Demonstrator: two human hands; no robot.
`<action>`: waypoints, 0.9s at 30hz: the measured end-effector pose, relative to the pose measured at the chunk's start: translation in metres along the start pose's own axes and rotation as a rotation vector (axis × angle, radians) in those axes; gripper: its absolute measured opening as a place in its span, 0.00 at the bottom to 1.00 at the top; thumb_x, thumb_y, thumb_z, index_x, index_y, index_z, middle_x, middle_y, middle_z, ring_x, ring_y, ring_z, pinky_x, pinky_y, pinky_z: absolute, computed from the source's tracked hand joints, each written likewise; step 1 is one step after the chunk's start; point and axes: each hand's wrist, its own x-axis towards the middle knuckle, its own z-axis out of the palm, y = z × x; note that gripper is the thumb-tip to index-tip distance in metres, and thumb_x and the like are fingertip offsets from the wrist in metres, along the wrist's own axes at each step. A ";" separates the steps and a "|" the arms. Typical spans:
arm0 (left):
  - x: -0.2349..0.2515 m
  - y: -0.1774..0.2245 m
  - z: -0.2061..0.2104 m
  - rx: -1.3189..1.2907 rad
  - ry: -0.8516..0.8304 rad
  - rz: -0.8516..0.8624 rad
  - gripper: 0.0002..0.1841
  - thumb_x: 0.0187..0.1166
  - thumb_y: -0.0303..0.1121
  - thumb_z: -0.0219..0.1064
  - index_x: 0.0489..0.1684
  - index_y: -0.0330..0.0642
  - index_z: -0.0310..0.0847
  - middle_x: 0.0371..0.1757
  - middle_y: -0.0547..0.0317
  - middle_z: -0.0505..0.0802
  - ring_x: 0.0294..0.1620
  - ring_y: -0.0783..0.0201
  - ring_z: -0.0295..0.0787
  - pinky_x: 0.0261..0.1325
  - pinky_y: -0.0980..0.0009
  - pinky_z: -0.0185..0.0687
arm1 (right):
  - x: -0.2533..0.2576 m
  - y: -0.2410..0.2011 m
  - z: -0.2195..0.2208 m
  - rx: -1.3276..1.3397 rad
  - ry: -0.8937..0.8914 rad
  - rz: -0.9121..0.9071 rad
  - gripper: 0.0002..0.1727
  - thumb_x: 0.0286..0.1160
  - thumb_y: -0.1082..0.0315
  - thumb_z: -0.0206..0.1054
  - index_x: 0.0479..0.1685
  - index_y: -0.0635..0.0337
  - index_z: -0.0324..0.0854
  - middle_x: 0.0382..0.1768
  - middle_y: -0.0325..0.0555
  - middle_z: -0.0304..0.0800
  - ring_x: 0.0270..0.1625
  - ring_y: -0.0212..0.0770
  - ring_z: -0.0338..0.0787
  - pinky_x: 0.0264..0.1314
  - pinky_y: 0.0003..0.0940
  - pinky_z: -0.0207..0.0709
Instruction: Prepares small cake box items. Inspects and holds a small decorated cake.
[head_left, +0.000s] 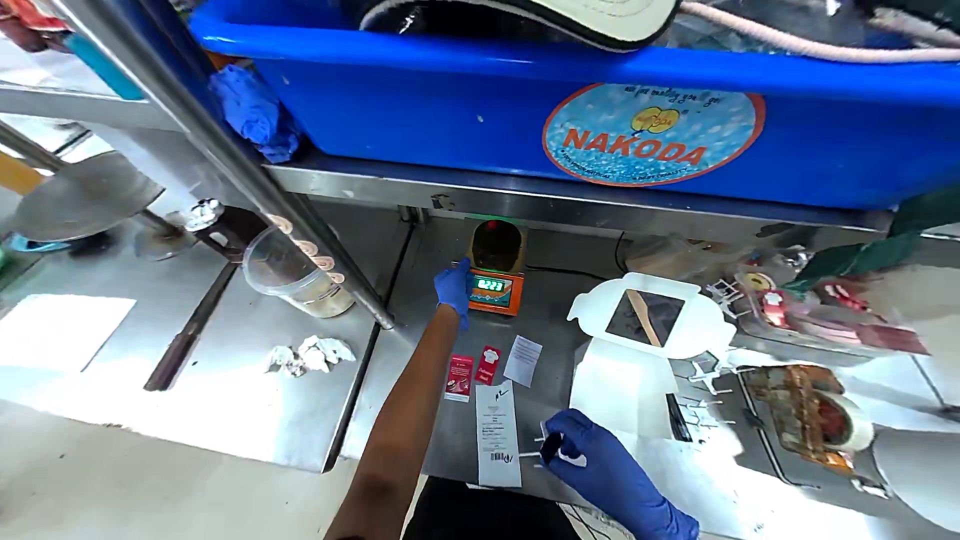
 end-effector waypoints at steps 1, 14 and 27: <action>0.003 -0.001 0.005 -0.027 0.029 0.011 0.18 0.82 0.43 0.69 0.49 0.32 0.81 0.34 0.52 0.89 0.27 0.66 0.82 0.31 0.70 0.79 | -0.005 0.001 0.001 0.024 -0.009 0.019 0.19 0.65 0.61 0.78 0.52 0.60 0.89 0.53 0.52 0.89 0.39 0.42 0.91 0.43 0.37 0.88; 0.007 0.000 0.015 0.077 0.147 0.156 0.12 0.79 0.33 0.71 0.44 0.30 0.81 0.29 0.50 0.91 0.25 0.63 0.88 0.34 0.65 0.88 | -0.031 0.006 0.016 0.173 -0.544 0.018 0.18 0.70 0.72 0.72 0.60 0.64 0.87 0.55 0.59 0.90 0.54 0.55 0.89 0.61 0.54 0.79; -0.008 -0.012 -0.001 -0.139 -0.073 0.288 0.15 0.91 0.34 0.53 0.58 0.27 0.74 0.42 0.46 0.88 0.39 0.62 0.90 0.50 0.67 0.88 | -0.035 0.023 0.000 0.267 -0.552 -0.001 0.16 0.70 0.70 0.72 0.57 0.60 0.90 0.51 0.56 0.93 0.49 0.51 0.91 0.56 0.53 0.81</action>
